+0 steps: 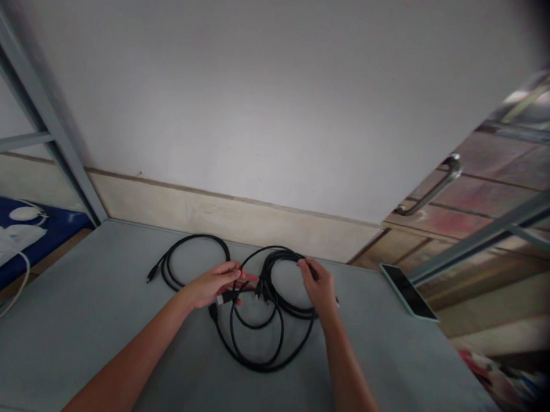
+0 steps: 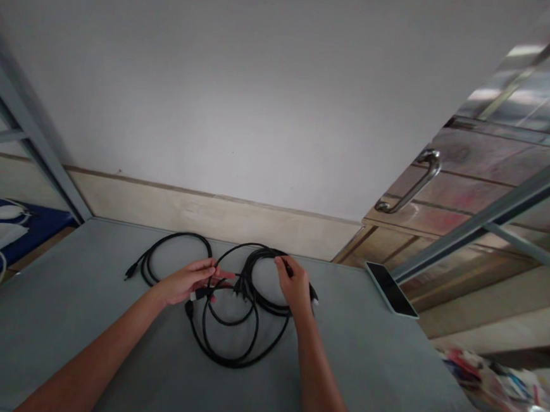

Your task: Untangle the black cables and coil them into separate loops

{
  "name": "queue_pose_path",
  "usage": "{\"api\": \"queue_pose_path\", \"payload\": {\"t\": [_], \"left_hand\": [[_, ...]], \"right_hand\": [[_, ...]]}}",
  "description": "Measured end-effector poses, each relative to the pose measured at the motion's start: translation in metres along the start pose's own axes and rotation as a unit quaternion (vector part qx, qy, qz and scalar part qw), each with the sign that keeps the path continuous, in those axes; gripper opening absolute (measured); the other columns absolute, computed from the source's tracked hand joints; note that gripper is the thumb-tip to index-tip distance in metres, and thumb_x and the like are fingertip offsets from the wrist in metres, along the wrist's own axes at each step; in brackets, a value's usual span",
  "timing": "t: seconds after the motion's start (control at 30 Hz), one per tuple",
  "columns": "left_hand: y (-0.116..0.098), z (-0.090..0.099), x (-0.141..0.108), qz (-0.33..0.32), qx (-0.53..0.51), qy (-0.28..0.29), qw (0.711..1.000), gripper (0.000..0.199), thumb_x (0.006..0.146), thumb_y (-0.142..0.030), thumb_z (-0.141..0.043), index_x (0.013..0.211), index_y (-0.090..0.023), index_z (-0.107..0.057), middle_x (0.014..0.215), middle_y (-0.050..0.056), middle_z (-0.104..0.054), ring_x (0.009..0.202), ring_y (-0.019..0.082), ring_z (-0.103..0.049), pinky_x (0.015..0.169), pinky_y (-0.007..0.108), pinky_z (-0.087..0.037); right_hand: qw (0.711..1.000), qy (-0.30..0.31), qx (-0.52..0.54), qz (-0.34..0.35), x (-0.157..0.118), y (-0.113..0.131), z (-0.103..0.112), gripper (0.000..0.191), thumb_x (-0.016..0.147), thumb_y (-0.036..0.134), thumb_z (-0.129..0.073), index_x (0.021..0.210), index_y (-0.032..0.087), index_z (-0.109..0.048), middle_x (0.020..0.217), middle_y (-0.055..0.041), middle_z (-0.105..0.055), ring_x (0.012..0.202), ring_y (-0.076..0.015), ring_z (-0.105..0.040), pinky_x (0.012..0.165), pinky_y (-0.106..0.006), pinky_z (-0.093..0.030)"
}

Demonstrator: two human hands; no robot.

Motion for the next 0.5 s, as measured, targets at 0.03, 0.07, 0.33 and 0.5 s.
{"api": "queue_pose_path", "payload": {"t": [0.03, 0.07, 0.33, 0.5], "left_hand": [[0.001, -0.002, 0.0, 0.002, -0.016, 0.009, 1.0, 0.038, 0.077, -0.045, -0.073, 0.093, -0.018, -0.053, 0.123, 0.019, -0.063, 0.113, 0.031, -0.061, 0.068, 0.034, -0.055], [0.002, -0.004, 0.001, 0.004, -0.033, 0.021, 0.999, 0.037, 0.077, -0.044, -0.074, 0.092, -0.018, -0.051, 0.123, 0.019, -0.064, 0.114, 0.032, -0.061, 0.069, 0.035, -0.056], [0.009, -0.006, 0.007, -0.019, -0.108, 0.018, 0.994, 0.028, 0.084, -0.042, -0.065, 0.089, -0.02, -0.048, 0.101, 0.014, -0.071, 0.094, 0.028, -0.07, 0.056, 0.027, -0.051], [0.011, 0.001, 0.013, -0.077, -0.118, -0.014, 0.99, 0.027, 0.083, -0.041, -0.066, 0.088, -0.02, -0.049, 0.094, 0.012, -0.071, 0.087, 0.026, -0.07, 0.047, 0.023, -0.047]], "right_hand": [[1.0, 0.021, 0.02, -0.005, -0.002, 0.005, -0.002, 0.034, 0.088, 0.049, -0.055, 0.087, 0.018, -0.067, 0.07, -0.0048, -0.063, 0.064, -0.0186, -0.055, 0.058, -0.028, -0.043], [0.998, 0.041, 0.039, -0.008, -0.004, 0.009, -0.005, 0.033, 0.086, 0.049, -0.057, 0.089, 0.017, -0.067, 0.069, -0.0041, -0.062, 0.063, -0.0177, -0.053, 0.056, -0.028, -0.042], [0.949, 0.238, 0.187, -0.082, -0.02, 0.021, -0.036, 0.081, 0.062, 0.036, -0.084, 0.128, 0.024, -0.039, 0.109, -0.007, -0.064, 0.057, -0.0082, -0.053, 0.051, -0.022, -0.044], [0.926, 0.284, 0.215, -0.124, -0.023, 0.023, -0.039, 0.083, 0.065, 0.033, -0.082, 0.132, 0.023, -0.034, 0.073, 0.0039, -0.061, 0.06, -0.0144, -0.06, 0.052, -0.023, -0.044]]}}
Point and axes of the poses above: each hand's wrist, its own x-axis towards the middle knuckle, its own z-axis out of the back of the hand, y = z × x, the point moved 1 cm from there along x, towards the middle knuckle
